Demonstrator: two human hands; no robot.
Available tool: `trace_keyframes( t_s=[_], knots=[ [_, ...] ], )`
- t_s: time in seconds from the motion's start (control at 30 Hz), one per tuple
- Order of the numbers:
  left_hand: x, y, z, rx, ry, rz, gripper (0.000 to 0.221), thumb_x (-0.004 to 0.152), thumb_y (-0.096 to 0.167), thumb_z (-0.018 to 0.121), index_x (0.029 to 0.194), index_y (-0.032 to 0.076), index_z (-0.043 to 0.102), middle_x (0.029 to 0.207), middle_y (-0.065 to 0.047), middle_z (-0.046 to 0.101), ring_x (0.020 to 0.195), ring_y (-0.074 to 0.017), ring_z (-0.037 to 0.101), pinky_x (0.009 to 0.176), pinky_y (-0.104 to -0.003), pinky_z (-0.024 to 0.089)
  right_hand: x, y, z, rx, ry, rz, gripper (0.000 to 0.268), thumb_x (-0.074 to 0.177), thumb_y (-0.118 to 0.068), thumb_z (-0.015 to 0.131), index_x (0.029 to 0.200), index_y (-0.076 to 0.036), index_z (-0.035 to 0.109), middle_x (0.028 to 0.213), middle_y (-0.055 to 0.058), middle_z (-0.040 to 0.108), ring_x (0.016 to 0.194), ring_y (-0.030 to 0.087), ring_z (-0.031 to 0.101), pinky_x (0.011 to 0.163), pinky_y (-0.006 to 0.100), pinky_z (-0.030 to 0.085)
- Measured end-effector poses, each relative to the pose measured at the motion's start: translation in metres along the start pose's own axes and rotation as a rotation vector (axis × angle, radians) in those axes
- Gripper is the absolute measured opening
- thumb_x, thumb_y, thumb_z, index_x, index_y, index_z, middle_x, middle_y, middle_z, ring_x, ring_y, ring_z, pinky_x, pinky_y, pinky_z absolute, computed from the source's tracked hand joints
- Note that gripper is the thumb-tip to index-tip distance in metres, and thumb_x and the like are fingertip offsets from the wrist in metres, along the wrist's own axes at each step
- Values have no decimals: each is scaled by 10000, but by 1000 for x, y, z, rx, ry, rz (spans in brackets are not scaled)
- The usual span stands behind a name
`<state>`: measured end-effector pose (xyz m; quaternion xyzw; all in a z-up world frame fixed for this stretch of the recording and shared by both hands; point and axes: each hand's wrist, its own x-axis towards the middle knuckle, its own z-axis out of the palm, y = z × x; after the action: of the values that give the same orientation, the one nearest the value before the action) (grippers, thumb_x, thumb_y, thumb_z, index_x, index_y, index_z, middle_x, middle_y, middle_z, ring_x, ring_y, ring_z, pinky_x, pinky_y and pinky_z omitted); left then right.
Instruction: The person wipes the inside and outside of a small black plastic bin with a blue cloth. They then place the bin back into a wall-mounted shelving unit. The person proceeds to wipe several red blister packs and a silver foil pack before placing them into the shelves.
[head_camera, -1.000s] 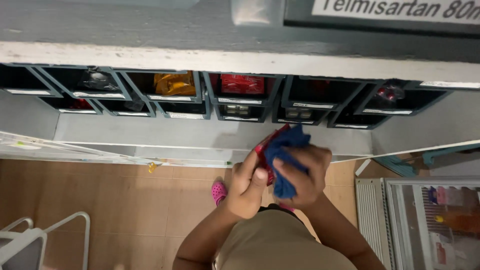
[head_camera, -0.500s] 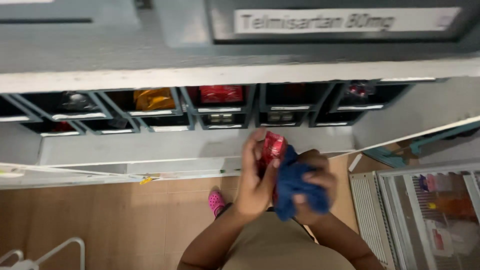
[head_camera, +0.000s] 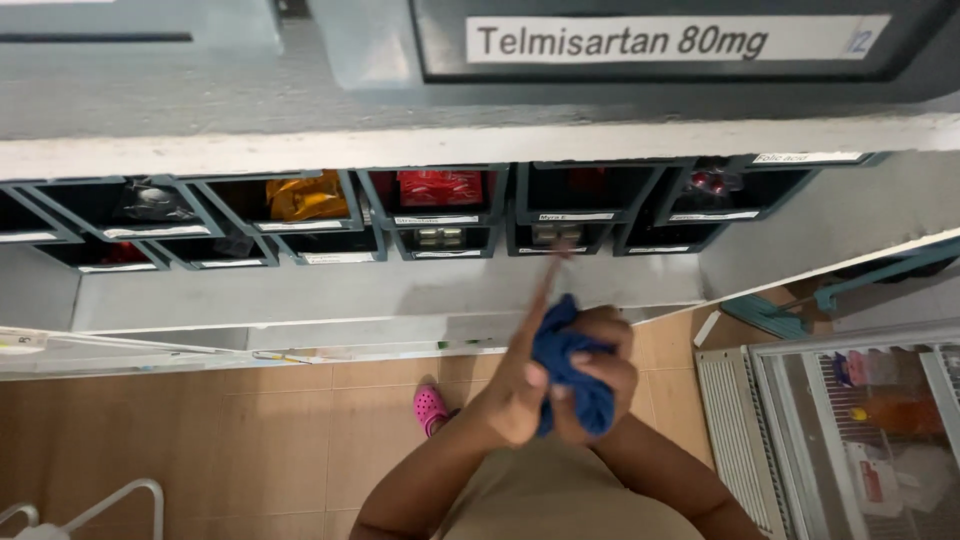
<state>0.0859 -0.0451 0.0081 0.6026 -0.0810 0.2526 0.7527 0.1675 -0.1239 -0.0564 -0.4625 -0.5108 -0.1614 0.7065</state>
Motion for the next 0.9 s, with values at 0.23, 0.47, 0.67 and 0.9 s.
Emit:
trace_keyframes(
  t_s=[0.23, 0.47, 0.67, 0.9],
  knots=[
    [-19, 0, 6, 194, -192, 29, 760, 1130, 516, 233, 1611, -27, 6, 1719, -293, 36, 1631, -480, 79, 1327, -620, 145, 29, 5, -27, -434, 109, 131, 377, 952, -78, 582, 1301, -125, 447, 1301, 148, 464, 1183, 262, 462, 1050, 401, 402],
    [-5, -12, -6, -104, -75, 120, 835, 1115, 632, 423, 1677, 129, 64, 1723, -211, 153, 1537, -365, 253, 1299, -526, 223, -9, -5, -4, -223, -62, -12, 430, 887, -113, 640, 1276, -220, 490, 1268, 106, 464, 1058, 257, 502, 880, 385, 489],
    [-3, 7, 1, 90, -145, 115, 756, 1084, 451, 411, 1634, 18, 126, 1705, -267, 195, 1543, -456, 336, 1311, -559, 267, 12, 11, -12, -230, 78, -122, 336, 937, -330, 681, 1218, -266, 510, 1130, 38, 472, 983, 167, 479, 871, 333, 469],
    [-23, -8, -9, 97, -152, 111, 486, 1061, 140, 392, 1516, -29, 368, 1603, -259, 403, 1483, -388, 482, 1305, -479, 412, 41, -3, -33, -382, 223, 53, 316, 1055, -255, 570, 1318, -256, 395, 1351, 75, 395, 1202, 220, 430, 1012, 387, 488]
  ],
)
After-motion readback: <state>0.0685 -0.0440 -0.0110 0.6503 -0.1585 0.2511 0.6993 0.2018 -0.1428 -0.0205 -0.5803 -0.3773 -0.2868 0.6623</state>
